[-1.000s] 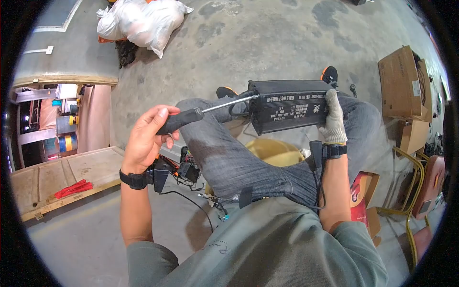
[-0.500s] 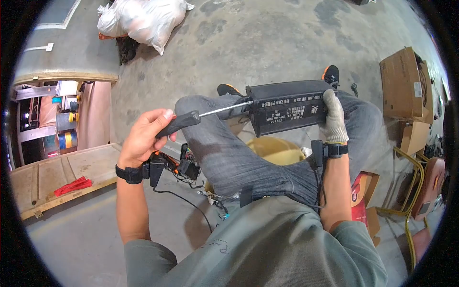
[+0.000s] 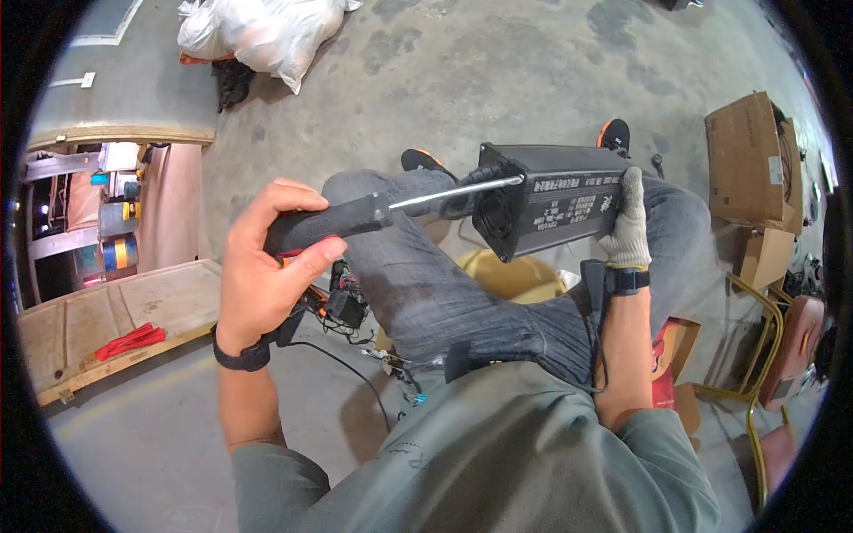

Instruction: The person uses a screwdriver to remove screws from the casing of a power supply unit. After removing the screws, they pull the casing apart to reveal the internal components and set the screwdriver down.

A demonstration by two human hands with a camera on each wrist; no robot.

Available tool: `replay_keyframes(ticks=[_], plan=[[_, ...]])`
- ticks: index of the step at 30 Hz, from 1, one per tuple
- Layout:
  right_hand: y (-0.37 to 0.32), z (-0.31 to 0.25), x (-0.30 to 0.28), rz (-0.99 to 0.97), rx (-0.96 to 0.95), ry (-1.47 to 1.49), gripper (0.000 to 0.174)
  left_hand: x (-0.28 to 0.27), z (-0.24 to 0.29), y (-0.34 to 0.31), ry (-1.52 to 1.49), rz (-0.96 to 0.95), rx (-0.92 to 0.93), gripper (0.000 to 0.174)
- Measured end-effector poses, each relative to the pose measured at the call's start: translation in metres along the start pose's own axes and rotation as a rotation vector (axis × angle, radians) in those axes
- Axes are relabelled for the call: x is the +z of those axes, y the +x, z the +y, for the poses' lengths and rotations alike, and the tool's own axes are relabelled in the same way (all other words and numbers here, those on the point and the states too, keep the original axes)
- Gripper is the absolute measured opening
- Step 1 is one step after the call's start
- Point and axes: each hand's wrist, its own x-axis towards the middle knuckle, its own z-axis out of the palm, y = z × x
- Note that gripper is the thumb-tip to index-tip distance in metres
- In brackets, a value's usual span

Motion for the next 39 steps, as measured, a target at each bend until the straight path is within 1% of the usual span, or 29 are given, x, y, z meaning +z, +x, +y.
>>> replay_keyframes(ticks=[1,3,5,7,9,10,12,13,15,16,18,19,21,25,27,31,33,37,39], plan=[[0.001,0.0,-0.001,-0.004,-0.002,0.014,0.036,0.0,0.003,0.0,-0.002,0.0,0.0,0.03],[0.004,0.001,-0.006,-0.018,-0.002,0.024,0.037,-0.002,0.007,0.001,0.116,0.025,0.068,0.032],[0.005,0.003,-0.008,-0.032,-0.001,0.035,0.038,-0.003,0.012,0.002,0.138,0.017,0.074,0.03],[0.005,0.002,-0.008,-0.001,-0.012,0.015,0.038,-0.004,0.011,0.001,0.159,0.009,0.082,0.028],[0.005,0.001,-0.008,0.004,-0.014,-0.004,0.038,-0.009,0.006,-0.002,0.003,-0.04,-0.009,0.026],[0.005,0.001,-0.008,0.01,-0.016,-0.024,0.038,-0.011,0.002,-0.003,0.002,-0.041,-0.008,0.026],[0.004,0.001,-0.007,-0.004,-0.024,-0.057,0.039,-0.012,-0.003,-0.004,-0.192,0.019,-0.199,0.039],[0.004,0.001,-0.007,-0.018,-0.033,-0.091,0.039,-0.011,-0.003,-0.003,-0.193,0.019,-0.2,0.039],[0.005,0.002,-0.009,-0.025,-0.032,-0.091,0.04,-0.007,-0.001,-0.001,-0.306,0.079,-0.352,0.039],[0.005,0.003,-0.01,-0.032,-0.032,-0.09,0.04,-0.008,-0.006,-0.001,-0.306,0.079,-0.352,0.039],[0.008,0.004,-0.013,-0.025,-0.033,-0.079,0.04,-0.011,-0.018,-0.003,-0.425,-0.05,-0.459,0.041],[0.008,0.004,-0.013,-0.018,-0.032,-0.068,0.04,-0.011,-0.016,-0.004,-0.425,-0.05,-0.459,0.041],[0.004,0.002,-0.009,-0.016,-0.034,-0.077,0.04,-0.01,-0.008,-0.004,-0.481,-0.105,-0.571,0.045],[0.006,0.003,-0.012,-0.029,-0.015,-0.063,0.038,-0.014,-0.018,-0.004,-0.542,-0.089,-0.569,0.045],[0.007,0.003,-0.013,-0.014,-0.024,-0.074,0.038,-0.016,-0.018,-0.003,-0.571,-0.082,-0.612,0.044],[0.005,0.003,-0.009,0.007,-0.022,-0.074,0.036,-0.011,-0.016,-0.002,-0.534,-0.062,-0.596,0.046],[0.007,0.004,-0.014,0.017,-0.026,-0.073,0.036,-0.009,-0.017,-0.003,-0.467,-0.026,-0.577,0.044],[0.011,0.005,-0.022,0.009,-0.037,-0.083,0.035,-0.01,-0.017,-0.002,-0.506,-0.048,-0.578,0.044],[0.01,0.005,-0.02,-0.009,-0.039,-0.077,0.035,-0.009,-0.017,-0.002,-0.553,-0.002,-0.649,0.048]])
